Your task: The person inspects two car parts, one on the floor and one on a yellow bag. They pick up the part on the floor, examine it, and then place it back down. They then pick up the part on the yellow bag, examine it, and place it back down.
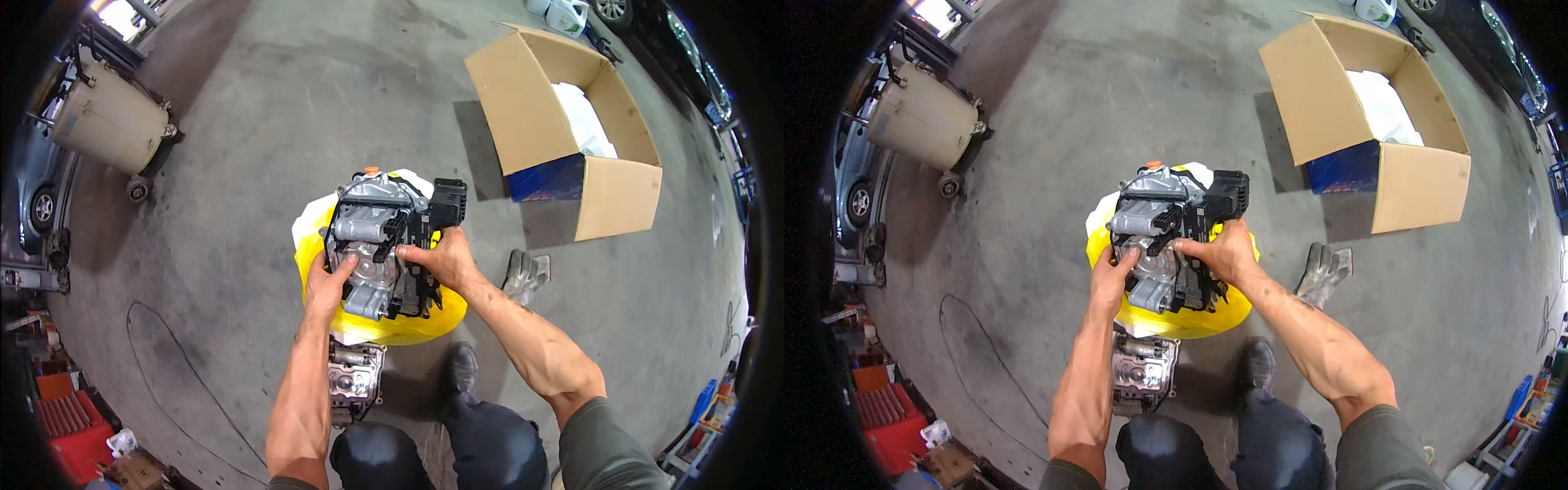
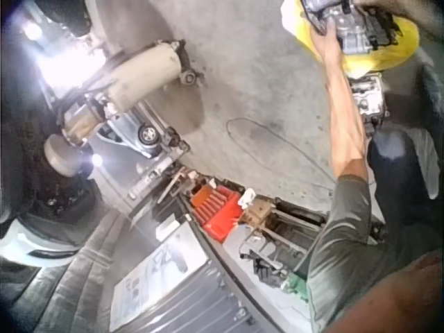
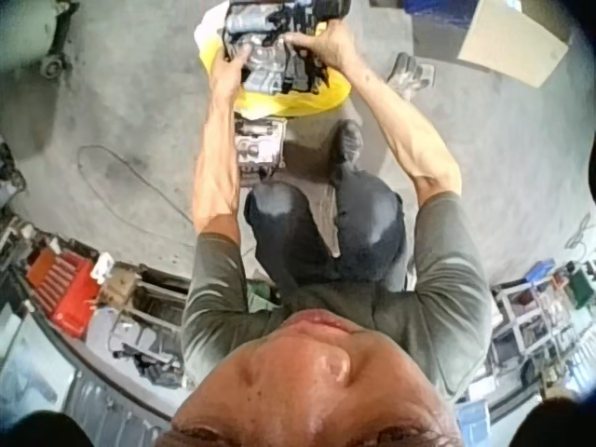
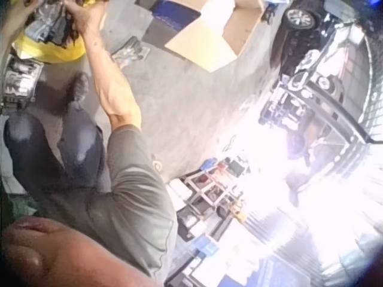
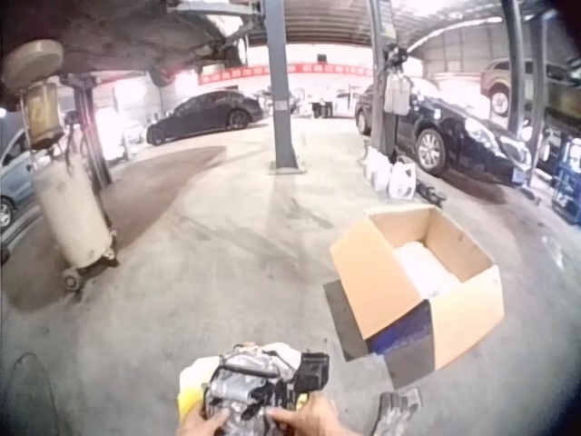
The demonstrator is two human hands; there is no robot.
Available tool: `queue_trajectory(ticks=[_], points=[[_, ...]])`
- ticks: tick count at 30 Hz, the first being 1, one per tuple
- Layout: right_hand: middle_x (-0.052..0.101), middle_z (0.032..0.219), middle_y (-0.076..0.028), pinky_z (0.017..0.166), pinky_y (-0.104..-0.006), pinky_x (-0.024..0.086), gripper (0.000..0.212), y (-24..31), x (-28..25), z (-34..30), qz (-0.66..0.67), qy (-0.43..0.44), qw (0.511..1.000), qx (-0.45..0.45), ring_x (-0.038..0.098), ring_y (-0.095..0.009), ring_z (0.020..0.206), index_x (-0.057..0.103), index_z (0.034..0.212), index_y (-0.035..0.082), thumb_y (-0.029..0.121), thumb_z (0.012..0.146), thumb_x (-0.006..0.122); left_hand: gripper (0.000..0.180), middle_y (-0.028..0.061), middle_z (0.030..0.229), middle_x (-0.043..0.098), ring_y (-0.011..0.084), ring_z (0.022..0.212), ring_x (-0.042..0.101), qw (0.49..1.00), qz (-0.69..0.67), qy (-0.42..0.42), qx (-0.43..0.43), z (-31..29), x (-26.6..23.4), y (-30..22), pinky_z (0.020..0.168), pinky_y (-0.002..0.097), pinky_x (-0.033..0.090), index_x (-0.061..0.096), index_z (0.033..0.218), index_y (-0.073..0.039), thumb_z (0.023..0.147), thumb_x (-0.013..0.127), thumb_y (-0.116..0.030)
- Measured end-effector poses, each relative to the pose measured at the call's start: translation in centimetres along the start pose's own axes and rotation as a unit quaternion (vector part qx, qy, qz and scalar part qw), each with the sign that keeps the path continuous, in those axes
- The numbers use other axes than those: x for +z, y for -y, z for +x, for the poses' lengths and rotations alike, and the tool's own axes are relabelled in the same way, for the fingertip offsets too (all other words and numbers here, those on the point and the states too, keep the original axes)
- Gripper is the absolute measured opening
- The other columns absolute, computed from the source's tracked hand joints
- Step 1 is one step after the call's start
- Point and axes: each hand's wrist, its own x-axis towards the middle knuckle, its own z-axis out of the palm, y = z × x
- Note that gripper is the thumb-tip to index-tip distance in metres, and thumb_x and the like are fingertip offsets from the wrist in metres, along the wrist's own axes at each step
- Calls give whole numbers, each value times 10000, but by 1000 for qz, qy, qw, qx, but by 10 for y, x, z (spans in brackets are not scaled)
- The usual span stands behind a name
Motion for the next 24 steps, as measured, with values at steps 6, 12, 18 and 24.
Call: queue_trajectory(ticks=[6,12,18,24], points=[[617,1213,-166,1046,-414,432,823,56,-32,-50,-65,-22,994,-80,573,-321,1167,559,1266,25,256,578,946,723,155,1252,621,228,1126,581,994,-101,-24,-46,-71,23,3,1006,347,437,510,1362,50,828,809,-336],[547,1247,-192,1051,-435,402,876,168,-70,-99,-214,-14,977,11,500,-367,1184,554,1278,13,291,550,954,594,121,1264,609,193,1126,577,971,-220,3,-95,-147,34,-61,1012,345,432,469,1397,17,911,731,-203],[619,1127,-132,968,-394,458,778,261,-106,-202,-205,-18,978,18,575,-280,1047,589,1189,-4,223,540,953,524,64,1233,617,174,1129,577,966,-232,71,-85,-253,48,-116,994,353,456,548,1307,-25,824,742,-86],[617,1188,-105,971,-372,485,767,251,-183,-344,-24,-103,972,208,595,-213,1091,503,1280,-23,151,653,908,688,131,1181,542,230,1117,522,987,-48,86,-127,-372,95,-159,983,379,429,536,1296,-6,737,860,-243]])
